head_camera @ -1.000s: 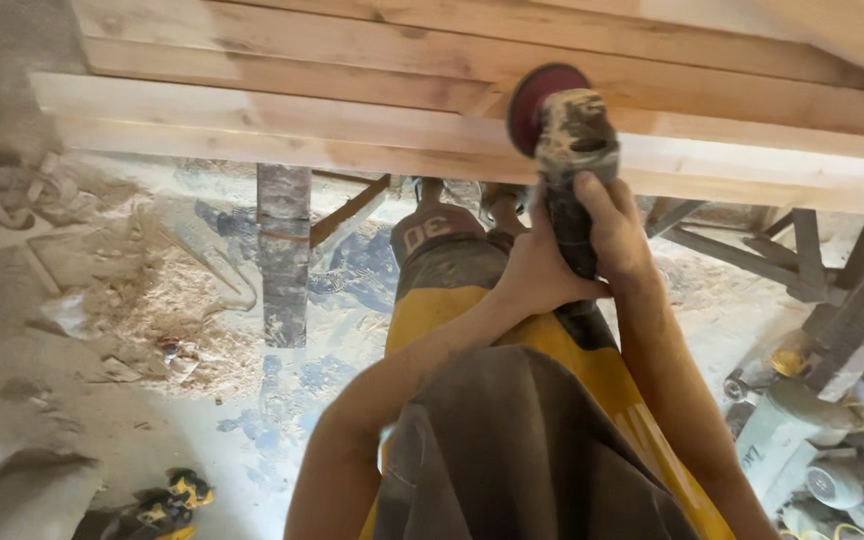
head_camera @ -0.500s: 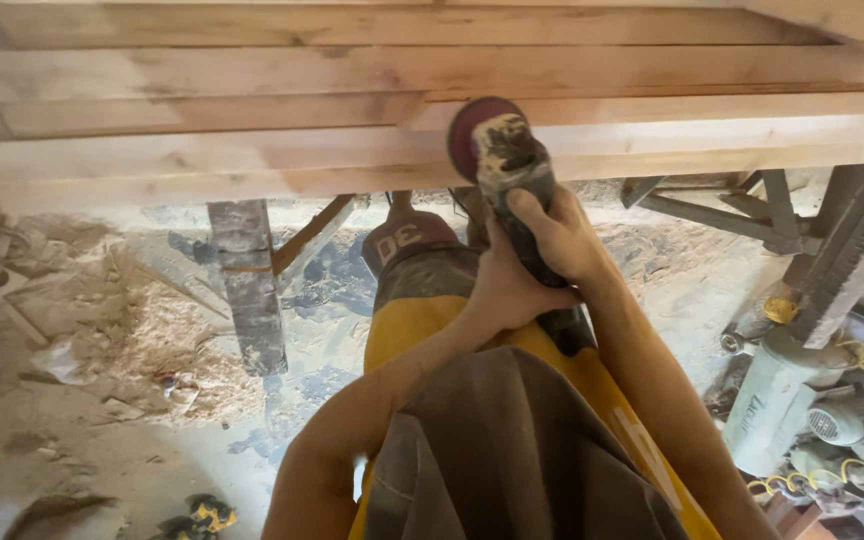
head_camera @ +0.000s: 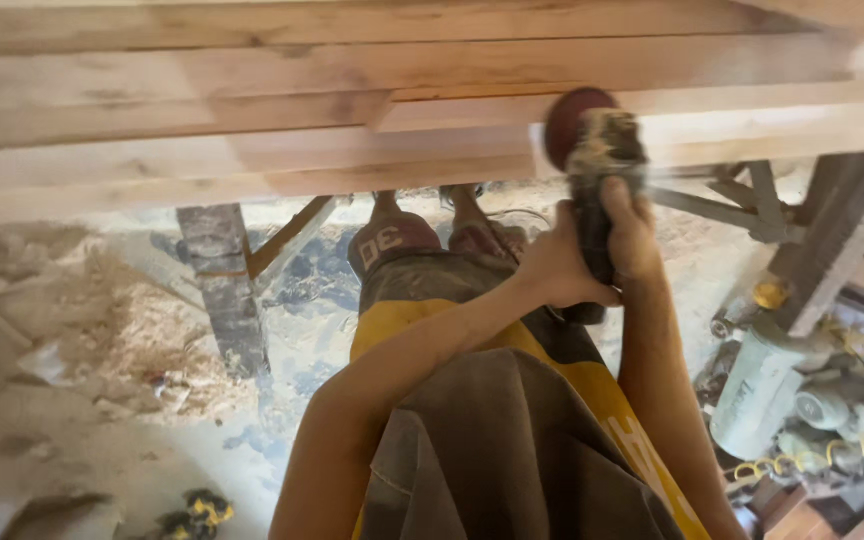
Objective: The person sands the underside of long wooden beams using a handheld power sander, moving the sander along the length of the wood while holding onto other beams for stability.
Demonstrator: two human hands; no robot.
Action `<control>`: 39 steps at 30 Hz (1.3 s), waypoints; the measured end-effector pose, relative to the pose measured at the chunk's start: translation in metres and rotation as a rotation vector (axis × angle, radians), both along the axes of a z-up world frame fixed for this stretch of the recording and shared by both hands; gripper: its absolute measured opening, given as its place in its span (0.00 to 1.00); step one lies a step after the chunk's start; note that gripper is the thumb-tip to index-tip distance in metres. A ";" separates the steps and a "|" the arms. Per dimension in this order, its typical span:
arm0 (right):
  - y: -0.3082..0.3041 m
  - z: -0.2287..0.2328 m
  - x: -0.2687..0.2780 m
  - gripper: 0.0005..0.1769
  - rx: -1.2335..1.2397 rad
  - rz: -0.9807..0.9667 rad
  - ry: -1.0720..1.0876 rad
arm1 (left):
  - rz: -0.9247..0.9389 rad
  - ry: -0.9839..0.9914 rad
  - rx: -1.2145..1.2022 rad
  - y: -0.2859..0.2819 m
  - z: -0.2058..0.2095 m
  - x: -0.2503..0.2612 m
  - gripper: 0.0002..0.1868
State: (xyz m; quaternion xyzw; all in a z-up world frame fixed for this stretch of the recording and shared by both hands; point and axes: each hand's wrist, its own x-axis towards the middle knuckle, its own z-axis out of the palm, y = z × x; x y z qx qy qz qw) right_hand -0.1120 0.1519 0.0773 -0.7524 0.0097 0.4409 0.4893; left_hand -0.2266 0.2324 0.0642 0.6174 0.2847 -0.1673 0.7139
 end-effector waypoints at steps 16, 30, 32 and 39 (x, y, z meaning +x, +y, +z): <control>0.129 0.011 -0.083 0.26 -0.002 0.577 -0.129 | 0.537 -0.084 0.000 0.077 0.022 -0.100 0.65; 0.054 0.016 -0.016 0.24 -0.024 0.372 -0.077 | 0.339 -0.115 -0.014 0.020 0.016 -0.030 0.68; 0.035 0.014 -0.003 0.24 0.001 0.277 -0.014 | 0.323 -0.141 0.013 0.008 0.013 -0.016 0.70; -0.023 0.012 0.058 0.28 -0.081 0.289 -0.056 | 0.335 -0.196 -0.025 -0.048 0.008 0.045 0.71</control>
